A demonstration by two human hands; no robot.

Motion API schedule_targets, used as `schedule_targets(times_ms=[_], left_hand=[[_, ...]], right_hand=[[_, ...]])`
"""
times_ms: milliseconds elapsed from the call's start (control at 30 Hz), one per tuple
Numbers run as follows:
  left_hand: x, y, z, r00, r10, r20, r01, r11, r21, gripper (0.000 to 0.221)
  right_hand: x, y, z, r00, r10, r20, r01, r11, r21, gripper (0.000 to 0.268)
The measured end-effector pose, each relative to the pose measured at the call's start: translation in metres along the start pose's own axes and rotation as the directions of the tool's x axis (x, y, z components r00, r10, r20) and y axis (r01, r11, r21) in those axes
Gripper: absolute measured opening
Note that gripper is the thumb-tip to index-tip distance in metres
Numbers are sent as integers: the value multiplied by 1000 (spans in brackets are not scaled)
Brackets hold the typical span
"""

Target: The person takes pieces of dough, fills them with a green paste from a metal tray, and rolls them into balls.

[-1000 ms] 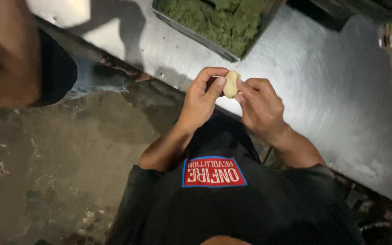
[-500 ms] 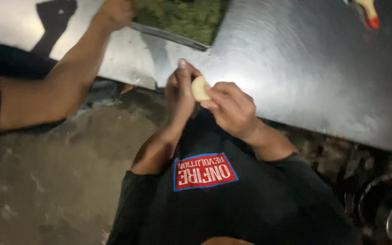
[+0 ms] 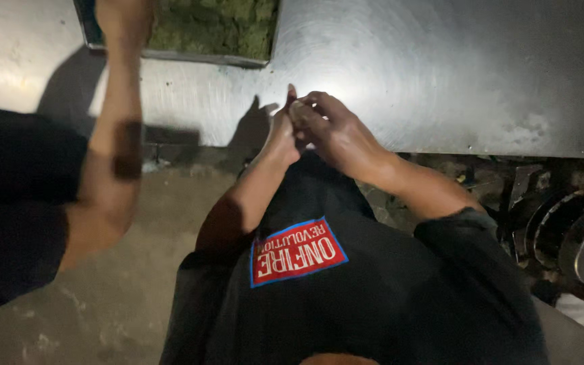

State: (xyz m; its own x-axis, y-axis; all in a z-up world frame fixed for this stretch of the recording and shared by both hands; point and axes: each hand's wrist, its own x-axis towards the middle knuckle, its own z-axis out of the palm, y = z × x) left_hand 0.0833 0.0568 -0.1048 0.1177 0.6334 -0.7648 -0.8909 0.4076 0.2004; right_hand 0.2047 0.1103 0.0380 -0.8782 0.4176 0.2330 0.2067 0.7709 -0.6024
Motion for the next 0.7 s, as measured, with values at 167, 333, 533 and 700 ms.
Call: schedule_targets(times_ms=[167, 333, 533, 700], left_hand=[[42, -28, -29, 975, 186, -122, -79, 802, 592, 51], [45, -42, -94, 869, 471, -153, -218, 641, 735, 40], [10, -29, -139, 695, 711, -106, -292, 414, 862, 36], [-3, -21, -141, 615, 785, -75, -408, 399, 821, 38]], right_hand=[[-31, 88, 53, 962, 271, 39, -263, 954, -145, 18], [-51, 180, 104, 921, 386, 41, -387, 922, 0, 5], [-23, 223, 110, 890, 305, -340, -339, 940, -43, 21], [-10, 204, 172, 976, 217, 34, -182, 888, -422, 60]])
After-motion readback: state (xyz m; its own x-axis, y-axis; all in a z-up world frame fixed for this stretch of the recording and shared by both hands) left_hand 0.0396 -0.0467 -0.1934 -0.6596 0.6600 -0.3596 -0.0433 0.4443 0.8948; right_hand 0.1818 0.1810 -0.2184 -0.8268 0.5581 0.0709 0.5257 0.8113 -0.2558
